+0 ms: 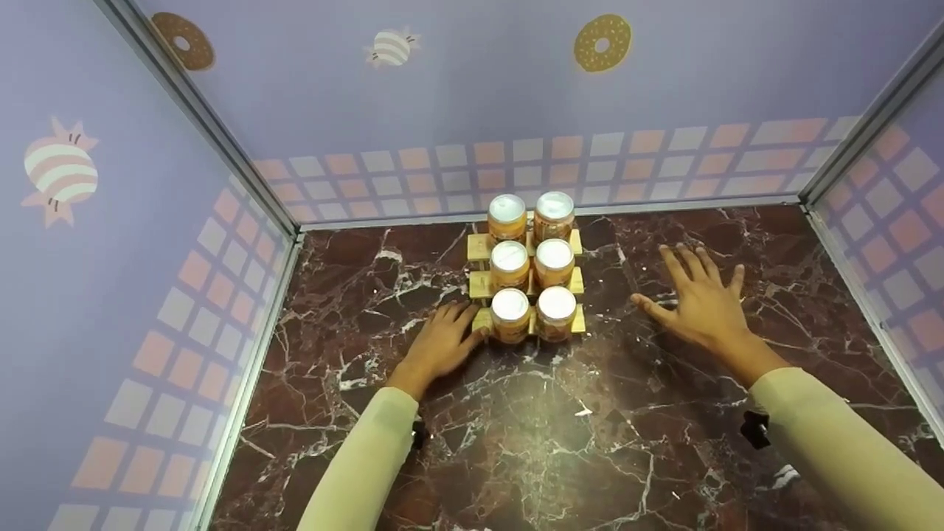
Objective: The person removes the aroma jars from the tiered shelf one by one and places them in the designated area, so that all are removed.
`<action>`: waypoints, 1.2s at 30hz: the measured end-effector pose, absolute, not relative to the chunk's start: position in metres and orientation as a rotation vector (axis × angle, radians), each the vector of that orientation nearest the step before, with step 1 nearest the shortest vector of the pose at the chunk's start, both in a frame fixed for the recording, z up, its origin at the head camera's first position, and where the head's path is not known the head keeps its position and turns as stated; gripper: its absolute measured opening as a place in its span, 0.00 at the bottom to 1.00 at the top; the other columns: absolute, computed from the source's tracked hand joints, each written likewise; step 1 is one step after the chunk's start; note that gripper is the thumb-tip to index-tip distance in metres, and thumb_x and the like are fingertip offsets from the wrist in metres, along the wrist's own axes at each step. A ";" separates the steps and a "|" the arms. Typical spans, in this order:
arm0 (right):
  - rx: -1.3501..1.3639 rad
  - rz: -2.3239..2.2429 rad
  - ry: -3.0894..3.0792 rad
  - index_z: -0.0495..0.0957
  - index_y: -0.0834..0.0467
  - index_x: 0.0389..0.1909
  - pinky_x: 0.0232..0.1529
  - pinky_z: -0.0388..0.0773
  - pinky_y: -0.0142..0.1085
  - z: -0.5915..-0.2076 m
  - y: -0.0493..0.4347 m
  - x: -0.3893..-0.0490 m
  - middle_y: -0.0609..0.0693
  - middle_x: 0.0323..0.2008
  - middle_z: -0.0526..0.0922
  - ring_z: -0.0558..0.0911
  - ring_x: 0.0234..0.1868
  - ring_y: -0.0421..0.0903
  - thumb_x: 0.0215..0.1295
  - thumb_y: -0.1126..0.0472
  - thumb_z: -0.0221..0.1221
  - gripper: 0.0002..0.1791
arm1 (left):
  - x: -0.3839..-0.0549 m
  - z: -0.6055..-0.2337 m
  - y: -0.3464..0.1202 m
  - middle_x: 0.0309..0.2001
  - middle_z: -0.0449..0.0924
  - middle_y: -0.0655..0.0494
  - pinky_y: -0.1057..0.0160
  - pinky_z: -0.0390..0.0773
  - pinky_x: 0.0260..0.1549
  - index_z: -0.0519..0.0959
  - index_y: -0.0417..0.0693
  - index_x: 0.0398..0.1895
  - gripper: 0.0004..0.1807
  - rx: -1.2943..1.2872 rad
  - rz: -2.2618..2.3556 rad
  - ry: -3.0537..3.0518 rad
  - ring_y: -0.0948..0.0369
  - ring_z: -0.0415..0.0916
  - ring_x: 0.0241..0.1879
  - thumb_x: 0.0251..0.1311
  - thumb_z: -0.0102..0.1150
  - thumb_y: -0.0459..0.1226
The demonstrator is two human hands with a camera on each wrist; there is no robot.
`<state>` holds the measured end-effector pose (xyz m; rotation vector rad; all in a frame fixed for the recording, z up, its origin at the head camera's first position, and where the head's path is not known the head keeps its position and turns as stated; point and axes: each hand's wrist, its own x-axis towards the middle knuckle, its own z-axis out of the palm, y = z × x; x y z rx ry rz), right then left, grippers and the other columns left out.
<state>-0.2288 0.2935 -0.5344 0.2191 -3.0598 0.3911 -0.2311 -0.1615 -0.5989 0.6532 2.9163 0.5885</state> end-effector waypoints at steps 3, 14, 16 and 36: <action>0.236 0.398 -3.066 0.44 0.49 0.92 0.78 0.30 0.86 -0.533 0.286 -0.231 0.65 0.89 0.52 0.49 0.89 0.72 0.74 0.19 0.51 0.59 | -0.241 -0.621 -0.167 0.79 0.73 0.36 0.34 0.62 0.84 0.69 0.40 0.83 0.38 0.713 0.657 2.926 0.37 0.66 0.81 0.86 0.45 0.58; 0.295 0.461 -3.046 0.47 0.54 0.92 0.81 0.30 0.83 -0.528 0.268 -0.239 0.67 0.87 0.57 0.57 0.86 0.75 0.76 0.20 0.50 0.59 | -0.246 -0.635 -0.168 0.77 0.75 0.32 0.38 0.67 0.82 0.67 0.34 0.83 0.39 0.760 0.793 2.903 0.36 0.70 0.78 0.86 0.49 0.56; 0.308 0.478 -3.035 0.49 0.55 0.91 0.81 0.31 0.83 -0.527 0.264 -0.240 0.68 0.86 0.58 0.59 0.85 0.75 0.76 0.20 0.51 0.59 | -0.250 -0.647 -0.169 0.77 0.75 0.33 0.39 0.68 0.82 0.67 0.36 0.83 0.40 0.748 0.795 2.917 0.37 0.70 0.78 0.86 0.48 0.58; 0.369 0.517 -2.966 0.58 0.62 0.87 0.85 0.39 0.79 -0.511 0.228 -0.261 0.70 0.82 0.66 0.64 0.84 0.70 0.79 0.27 0.55 0.53 | -0.264 -0.679 -0.168 0.76 0.77 0.35 0.42 0.73 0.80 0.69 0.40 0.83 0.39 0.688 0.601 3.008 0.39 0.75 0.76 0.84 0.52 0.58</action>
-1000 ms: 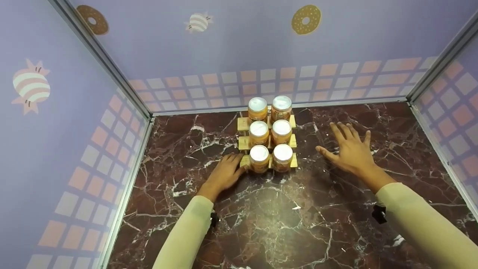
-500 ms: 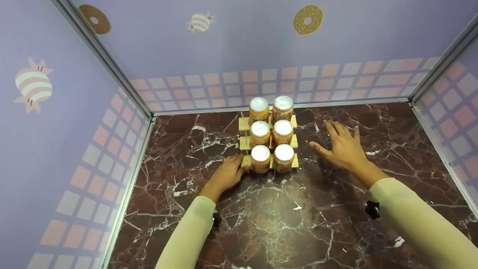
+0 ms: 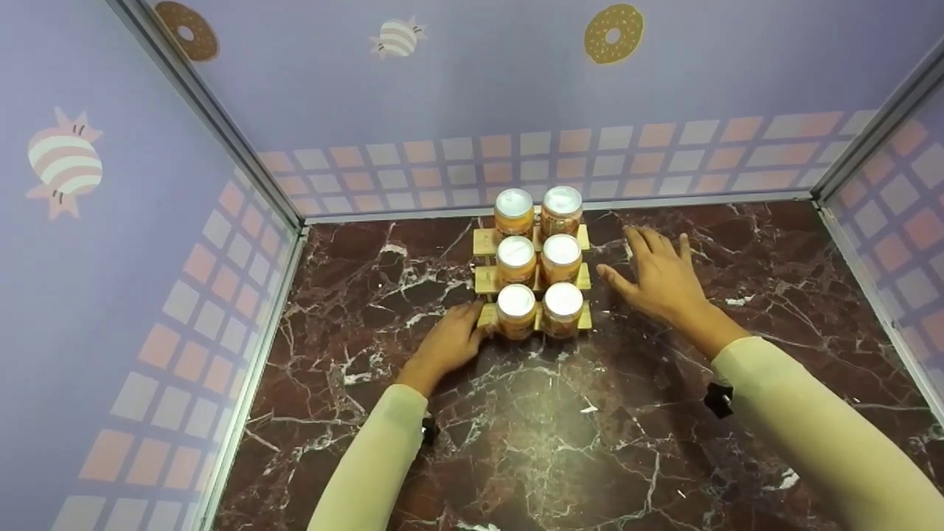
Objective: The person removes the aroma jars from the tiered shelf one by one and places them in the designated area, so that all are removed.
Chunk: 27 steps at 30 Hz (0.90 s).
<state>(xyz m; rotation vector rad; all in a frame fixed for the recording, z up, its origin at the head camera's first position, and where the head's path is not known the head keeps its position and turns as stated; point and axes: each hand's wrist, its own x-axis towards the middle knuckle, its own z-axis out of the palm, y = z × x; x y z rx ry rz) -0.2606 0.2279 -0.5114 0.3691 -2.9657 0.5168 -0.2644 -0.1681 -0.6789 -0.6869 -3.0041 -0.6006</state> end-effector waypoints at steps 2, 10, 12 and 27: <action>0.373 0.520 -2.962 0.58 0.63 0.87 0.85 0.39 0.78 -0.509 0.224 -0.262 0.70 0.82 0.66 0.65 0.84 0.70 0.80 0.28 0.55 0.52 | -0.265 -0.678 -0.167 0.76 0.77 0.36 0.42 0.73 0.80 0.69 0.41 0.83 0.38 -0.678 -0.585 -3.011 0.40 0.75 0.77 0.84 0.52 0.58; 0.385 0.563 -2.960 0.56 0.63 0.87 0.86 0.38 0.76 -0.503 0.212 -0.267 0.70 0.82 0.65 0.64 0.84 0.70 0.81 0.29 0.54 0.52 | -0.261 -0.671 -0.165 0.76 0.77 0.36 0.42 0.74 0.79 0.70 0.41 0.83 0.38 -0.648 -0.637 -3.011 0.41 0.75 0.76 0.85 0.49 0.58; 0.388 0.580 -2.956 0.56 0.64 0.87 0.86 0.39 0.76 -0.502 0.209 -0.268 0.71 0.82 0.65 0.64 0.84 0.70 0.81 0.29 0.55 0.52 | -0.253 -0.653 -0.161 0.75 0.77 0.33 0.39 0.73 0.79 0.70 0.37 0.82 0.37 -0.648 -0.726 -3.019 0.38 0.74 0.76 0.84 0.51 0.55; 0.369 0.647 -2.933 0.58 0.67 0.85 0.85 0.43 0.77 -0.497 0.203 -0.278 0.73 0.80 0.67 0.66 0.82 0.72 0.83 0.34 0.55 0.49 | -0.260 -0.673 -0.163 0.78 0.76 0.38 0.43 0.72 0.81 0.67 0.44 0.85 0.38 -0.592 -0.585 -3.074 0.42 0.73 0.79 0.84 0.51 0.58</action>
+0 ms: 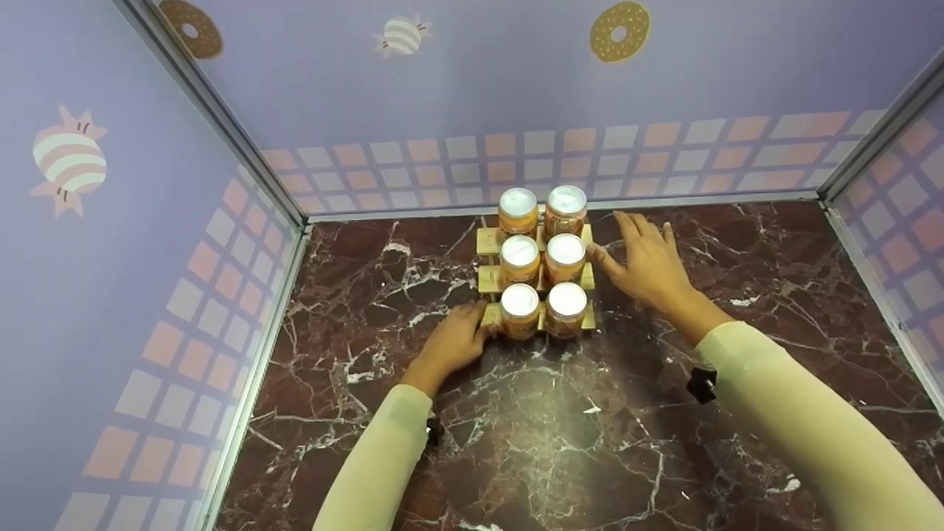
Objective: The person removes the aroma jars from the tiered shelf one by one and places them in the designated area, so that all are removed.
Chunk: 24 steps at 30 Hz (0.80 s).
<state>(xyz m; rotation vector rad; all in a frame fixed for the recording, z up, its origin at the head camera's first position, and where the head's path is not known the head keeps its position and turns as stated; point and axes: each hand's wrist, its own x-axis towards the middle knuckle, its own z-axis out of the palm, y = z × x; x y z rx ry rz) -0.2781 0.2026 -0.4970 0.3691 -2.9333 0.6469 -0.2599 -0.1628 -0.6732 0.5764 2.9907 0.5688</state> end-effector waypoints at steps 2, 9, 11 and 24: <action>0.375 0.643 -2.925 0.58 0.67 0.85 0.85 0.44 0.77 -0.498 0.203 -0.278 0.72 0.80 0.68 0.67 0.82 0.72 0.83 0.35 0.56 0.48 | -0.260 -0.673 -0.163 0.78 0.76 0.38 0.43 0.72 0.81 0.67 0.44 0.85 0.38 0.577 0.576 2.987 0.41 0.72 0.79 0.84 0.51 0.58; 0.403 0.640 -2.915 0.59 0.65 0.86 0.86 0.44 0.76 -0.501 0.201 -0.273 0.71 0.80 0.68 0.67 0.82 0.70 0.83 0.35 0.56 0.47 | -0.259 -0.673 -0.163 0.78 0.76 0.39 0.44 0.73 0.81 0.68 0.44 0.85 0.38 0.584 0.577 2.998 0.43 0.73 0.79 0.84 0.52 0.57; 0.407 0.637 -2.917 0.59 0.65 0.86 0.86 0.44 0.75 -0.502 0.201 -0.272 0.71 0.81 0.68 0.67 0.83 0.70 0.83 0.34 0.55 0.48 | -0.260 -0.674 -0.163 0.77 0.77 0.40 0.45 0.73 0.81 0.68 0.44 0.85 0.37 0.592 0.575 3.006 0.43 0.74 0.78 0.83 0.52 0.56; 0.454 0.613 -2.913 0.61 0.65 0.85 0.87 0.44 0.74 -0.506 0.204 -0.263 0.71 0.79 0.70 0.68 0.82 0.70 0.83 0.32 0.54 0.48 | -0.263 -0.676 -0.163 0.76 0.78 0.40 0.44 0.74 0.80 0.69 0.43 0.84 0.38 0.616 0.574 3.017 0.43 0.75 0.77 0.83 0.52 0.57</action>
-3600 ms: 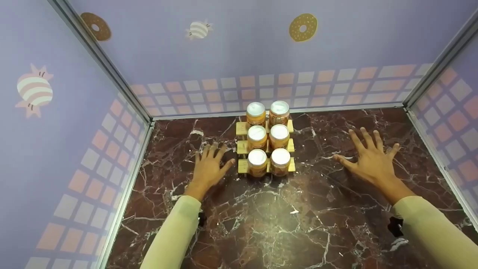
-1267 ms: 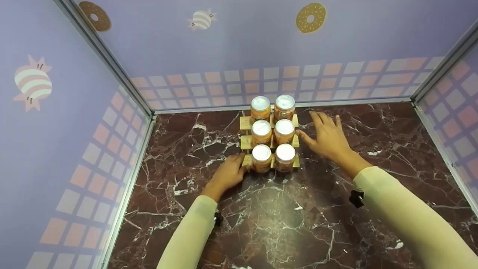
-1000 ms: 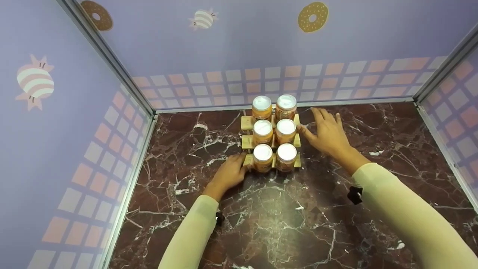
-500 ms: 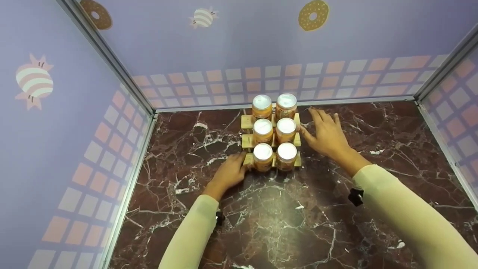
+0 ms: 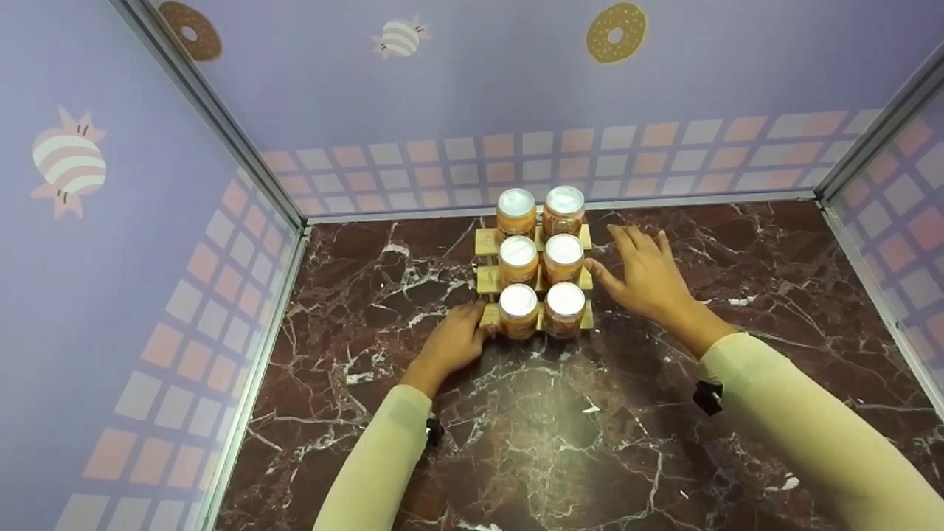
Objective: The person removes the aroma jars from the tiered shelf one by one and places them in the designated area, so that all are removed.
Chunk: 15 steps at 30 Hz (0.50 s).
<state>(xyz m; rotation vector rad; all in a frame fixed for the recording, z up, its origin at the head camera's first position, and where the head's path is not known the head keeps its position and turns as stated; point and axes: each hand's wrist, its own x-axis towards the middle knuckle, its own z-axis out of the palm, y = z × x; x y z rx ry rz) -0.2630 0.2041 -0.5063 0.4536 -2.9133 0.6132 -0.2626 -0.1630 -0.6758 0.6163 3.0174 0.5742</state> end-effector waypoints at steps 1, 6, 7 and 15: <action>0.462 0.611 -2.914 0.61 0.66 0.85 0.87 0.44 0.74 -0.507 0.204 -0.262 0.71 0.79 0.70 0.68 0.82 0.70 0.83 0.32 0.54 0.48 | -0.263 -0.676 -0.163 0.76 0.78 0.39 0.44 0.74 0.80 0.69 0.43 0.84 0.38 0.616 0.580 3.014 0.43 0.75 0.77 0.83 0.52 0.57; 0.503 0.599 -2.927 0.62 0.66 0.84 0.87 0.49 0.72 -0.510 0.205 -0.257 0.71 0.78 0.70 0.68 0.82 0.71 0.82 0.32 0.55 0.48 | -0.262 -0.677 -0.164 0.76 0.78 0.39 0.44 0.74 0.79 0.68 0.43 0.84 0.38 0.618 0.571 3.014 0.42 0.75 0.76 0.84 0.52 0.57; 0.512 0.597 -2.929 0.62 0.66 0.84 0.87 0.50 0.72 -0.511 0.204 -0.256 0.71 0.78 0.70 0.68 0.81 0.71 0.82 0.32 0.55 0.48 | -0.262 -0.677 -0.164 0.76 0.78 0.39 0.43 0.74 0.79 0.68 0.43 0.84 0.38 0.616 0.571 3.014 0.42 0.75 0.77 0.84 0.52 0.57; 0.607 0.587 -2.934 0.65 0.66 0.82 0.84 0.61 0.69 -0.517 0.200 -0.248 0.73 0.74 0.75 0.73 0.77 0.74 0.80 0.33 0.59 0.48 | -0.261 -0.675 -0.163 0.77 0.78 0.41 0.44 0.74 0.80 0.68 0.44 0.85 0.38 0.597 0.555 3.012 0.43 0.74 0.78 0.84 0.52 0.57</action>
